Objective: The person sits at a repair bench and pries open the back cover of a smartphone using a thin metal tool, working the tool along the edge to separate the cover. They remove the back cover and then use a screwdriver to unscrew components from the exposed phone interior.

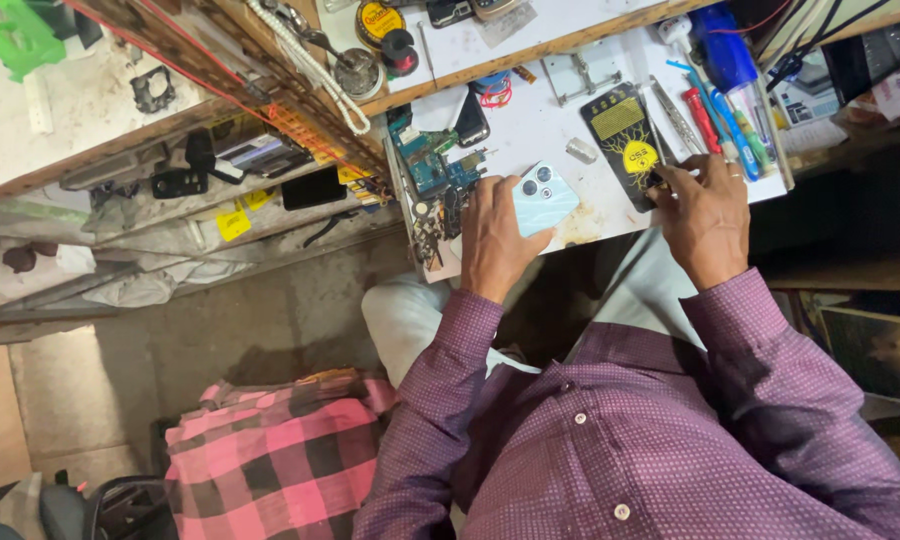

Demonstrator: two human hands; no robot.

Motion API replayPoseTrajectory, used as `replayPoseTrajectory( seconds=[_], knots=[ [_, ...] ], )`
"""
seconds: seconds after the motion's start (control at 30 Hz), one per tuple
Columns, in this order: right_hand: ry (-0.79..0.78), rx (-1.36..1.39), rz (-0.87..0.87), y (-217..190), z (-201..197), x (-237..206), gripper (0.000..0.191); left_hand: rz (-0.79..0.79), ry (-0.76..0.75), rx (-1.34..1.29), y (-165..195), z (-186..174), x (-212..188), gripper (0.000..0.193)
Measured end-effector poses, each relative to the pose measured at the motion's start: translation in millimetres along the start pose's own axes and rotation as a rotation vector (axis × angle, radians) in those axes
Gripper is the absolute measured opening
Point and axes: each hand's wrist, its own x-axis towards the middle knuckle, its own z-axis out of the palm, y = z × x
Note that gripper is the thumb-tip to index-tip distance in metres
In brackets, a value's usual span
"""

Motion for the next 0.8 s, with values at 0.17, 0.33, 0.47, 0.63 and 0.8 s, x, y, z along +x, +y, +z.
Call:
replayPoseTrajectory(
  seconds=[0.17, 0.33, 0.47, 0.63, 0.8],
  knots=[
    [0.022, 0.017, -0.005, 1.2, 21.2, -9.2, 0.018, -0.013, -0.025, 0.025, -20.5, -4.4, -11.5, 0.080],
    [0.100, -0.092, 0.010, -3.1, 26.6, -11.1, 0.018, -0.020, -0.033, 0.030, -30.7, -7.6, -18.3, 0.081],
    [-0.020, -0.047, 0.014, -11.8, 17.2, -10.2, 0.011, -0.013, -0.027, 0.029, -33.0, -9.2, -22.0, 0.081],
    [0.058, -0.010, -0.101, -31.6, 2.5, -24.8, 0.024, -0.018, -0.025, 0.028, -27.2, -15.9, -31.3, 0.080],
    [0.100, -0.088, 0.092, -27.2, 2.8, -26.2, 0.015, 0.011, -0.011, 0.027, -20.5, -19.8, -40.9, 0.081]
  ],
)
